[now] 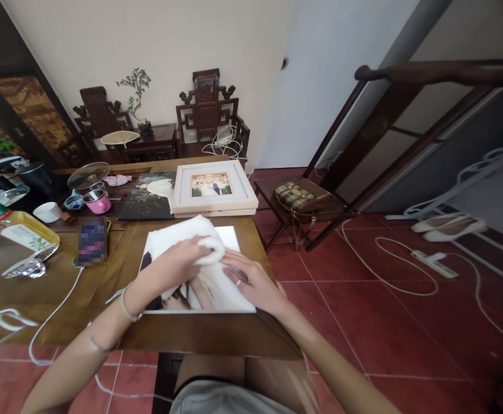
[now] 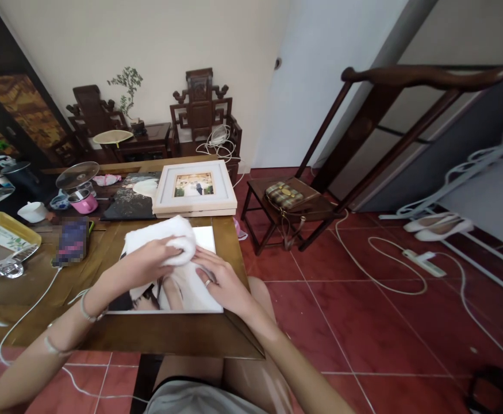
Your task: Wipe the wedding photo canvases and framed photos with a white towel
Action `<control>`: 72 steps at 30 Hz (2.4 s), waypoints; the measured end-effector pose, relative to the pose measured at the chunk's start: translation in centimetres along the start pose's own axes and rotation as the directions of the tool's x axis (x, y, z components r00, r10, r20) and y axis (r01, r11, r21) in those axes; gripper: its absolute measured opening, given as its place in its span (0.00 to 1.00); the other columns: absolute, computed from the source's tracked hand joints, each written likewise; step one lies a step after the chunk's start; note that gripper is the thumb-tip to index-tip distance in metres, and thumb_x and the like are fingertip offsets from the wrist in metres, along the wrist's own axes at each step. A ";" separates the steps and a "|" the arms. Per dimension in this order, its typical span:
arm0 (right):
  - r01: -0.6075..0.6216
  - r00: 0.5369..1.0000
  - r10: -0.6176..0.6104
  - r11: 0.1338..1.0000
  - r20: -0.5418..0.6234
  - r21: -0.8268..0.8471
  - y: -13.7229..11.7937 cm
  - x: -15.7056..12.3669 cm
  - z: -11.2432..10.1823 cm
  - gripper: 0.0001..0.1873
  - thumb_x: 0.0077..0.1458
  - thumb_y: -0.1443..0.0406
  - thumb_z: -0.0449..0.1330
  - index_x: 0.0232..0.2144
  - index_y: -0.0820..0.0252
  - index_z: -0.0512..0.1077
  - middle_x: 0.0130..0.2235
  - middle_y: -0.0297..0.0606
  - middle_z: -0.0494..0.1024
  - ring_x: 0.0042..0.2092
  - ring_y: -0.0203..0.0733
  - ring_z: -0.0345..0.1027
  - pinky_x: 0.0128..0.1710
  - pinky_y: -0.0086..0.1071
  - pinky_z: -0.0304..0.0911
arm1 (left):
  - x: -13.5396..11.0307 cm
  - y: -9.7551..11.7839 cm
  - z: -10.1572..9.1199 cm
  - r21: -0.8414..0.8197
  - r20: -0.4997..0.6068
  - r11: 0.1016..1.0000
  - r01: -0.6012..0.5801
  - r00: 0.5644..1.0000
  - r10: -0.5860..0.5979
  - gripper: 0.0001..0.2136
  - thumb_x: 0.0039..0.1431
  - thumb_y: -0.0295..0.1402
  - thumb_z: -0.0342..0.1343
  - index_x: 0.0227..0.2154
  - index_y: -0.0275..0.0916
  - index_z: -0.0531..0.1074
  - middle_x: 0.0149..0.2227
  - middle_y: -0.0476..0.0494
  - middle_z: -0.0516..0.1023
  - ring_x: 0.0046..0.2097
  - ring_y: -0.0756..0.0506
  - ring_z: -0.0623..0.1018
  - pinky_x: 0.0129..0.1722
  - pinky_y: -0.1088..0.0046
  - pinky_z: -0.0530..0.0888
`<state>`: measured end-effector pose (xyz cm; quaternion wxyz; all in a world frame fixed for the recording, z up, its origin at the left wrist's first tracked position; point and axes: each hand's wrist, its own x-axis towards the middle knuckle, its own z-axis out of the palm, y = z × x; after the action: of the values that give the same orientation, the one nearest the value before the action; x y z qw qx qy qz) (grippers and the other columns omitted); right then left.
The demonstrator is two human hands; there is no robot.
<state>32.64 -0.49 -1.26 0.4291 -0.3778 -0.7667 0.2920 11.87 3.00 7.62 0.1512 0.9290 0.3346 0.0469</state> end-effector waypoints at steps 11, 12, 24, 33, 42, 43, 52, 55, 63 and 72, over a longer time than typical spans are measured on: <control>0.014 1.000 -0.014 1.000 0.018 -0.024 -0.1 0.1 -0.1 0.18 0.63 0.66 0.53 0.53 0.53 0.73 0.54 0.41 0.76 0.56 0.49 0.69 0.57 0.46 0.63 | 3.8 -0.6 -0.4 -0.048 0.056 0.993 -0.106 0.992 0.109 0.20 0.44 0.11 0.48 0.37 0.36 0.75 0.40 0.42 0.79 0.44 0.43 0.77 0.45 0.70 0.73; 0.025 1.000 -0.025 1.000 0.018 -0.017 -0.1 0.1 -0.2 0.18 0.63 0.66 0.53 0.53 0.53 0.73 0.55 0.41 0.75 0.57 0.49 0.68 0.58 0.47 0.62 | 3.2 -0.8 -0.6 -0.053 0.051 0.994 -0.095 0.994 0.098 0.21 0.43 0.11 0.47 0.36 0.36 0.75 0.40 0.41 0.80 0.44 0.43 0.77 0.45 0.70 0.73; 0.011 1.000 -0.011 1.000 -0.011 -0.016 0.2 0.0 -0.1 0.17 0.62 0.64 0.54 0.51 0.52 0.74 0.57 0.40 0.73 0.61 0.47 0.63 0.62 0.50 0.58 | -3.9 1.2 1.7 0.205 0.111 0.978 0.037 0.992 -0.060 0.23 0.47 0.14 0.53 0.45 0.39 0.74 0.65 0.37 0.62 0.65 0.35 0.62 0.59 0.57 0.67; -0.023 1.000 0.023 1.000 -0.002 -0.005 0.1 0.0 0.0 0.17 0.63 0.62 0.53 0.52 0.53 0.74 0.56 0.43 0.74 0.61 0.48 0.63 0.62 0.49 0.58 | 0.6 -0.9 1.9 0.371 0.000 0.921 0.118 0.992 -0.127 0.25 0.51 0.11 0.46 0.50 0.33 0.72 0.67 0.30 0.55 0.67 0.32 0.55 0.61 0.46 0.61; -0.091 0.996 0.091 0.996 -0.019 -0.006 0.0 0.0 -0.1 0.20 0.66 0.57 0.49 0.54 0.53 0.72 0.58 0.42 0.73 0.61 0.48 0.63 0.63 0.49 0.56 | -1.7 2.7 2.4 0.392 0.098 0.907 0.154 0.973 -0.208 0.15 0.59 0.19 0.49 0.44 0.34 0.76 0.67 0.33 0.55 0.67 0.29 0.56 0.60 0.44 0.62; -0.096 0.995 0.096 0.995 -0.023 -0.004 0.0 -0.1 -0.1 0.20 0.66 0.57 0.50 0.55 0.53 0.72 0.58 0.42 0.72 0.61 0.48 0.63 0.63 0.48 0.56 | -2.5 3.5 2.5 0.377 0.120 0.915 0.140 0.973 -0.199 0.14 0.60 0.20 0.50 0.45 0.35 0.76 0.67 0.34 0.55 0.67 0.29 0.55 0.60 0.44 0.61; -0.055 0.998 0.055 0.998 -0.012 0.001 0.2 -0.2 0.1 0.20 0.66 0.58 0.49 0.56 0.51 0.71 0.59 0.40 0.71 0.63 0.47 0.59 0.64 0.49 0.54 | -8.1 8.5 4.7 0.228 0.184 0.969 -0.094 0.982 0.052 0.06 0.58 0.29 0.58 0.32 0.40 0.80 0.67 0.39 0.57 0.65 0.28 0.60 0.59 0.46 0.65; -0.055 0.998 0.055 0.998 -0.022 0.012 0.3 -0.2 0.1 0.20 0.67 0.59 0.48 0.56 0.51 0.70 0.59 0.40 0.71 0.62 0.46 0.61 0.64 0.49 0.55 | -7.5 7.6 3.5 0.167 0.213 0.985 -0.034 0.977 -0.003 0.10 0.51 0.22 0.59 0.35 0.39 0.79 0.67 0.39 0.56 0.66 0.29 0.58 0.61 0.46 0.63; -0.069 0.998 0.068 0.997 -0.006 -0.039 1.0 -0.3 0.2 0.24 0.66 0.60 0.50 0.62 0.55 0.62 0.64 0.42 0.63 0.65 0.47 0.56 0.65 0.47 0.54 | -4.1 1.8 -0.1 -0.016 0.152 0.996 0.087 0.985 -0.083 0.27 0.43 0.11 0.45 0.41 0.40 0.77 0.65 0.44 0.61 0.67 0.41 0.58 0.65 0.55 0.59; -0.019 1.000 0.019 1.000 0.008 -0.018 0.9 -0.3 0.2 0.20 0.65 0.61 0.51 0.58 0.50 0.68 0.62 0.40 0.67 0.65 0.48 0.56 0.65 0.52 0.52 | -1.6 -2.7 1.3 0.129 -0.029 0.986 0.101 0.995 -0.098 0.24 0.49 0.12 0.45 0.45 0.36 0.75 0.66 0.38 0.58 0.69 0.36 0.52 0.64 0.45 0.54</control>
<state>32.84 -0.23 -2.17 0.4196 -0.3877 -0.7676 0.2906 9.23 3.68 5.59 0.0888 0.9183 0.3848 0.0278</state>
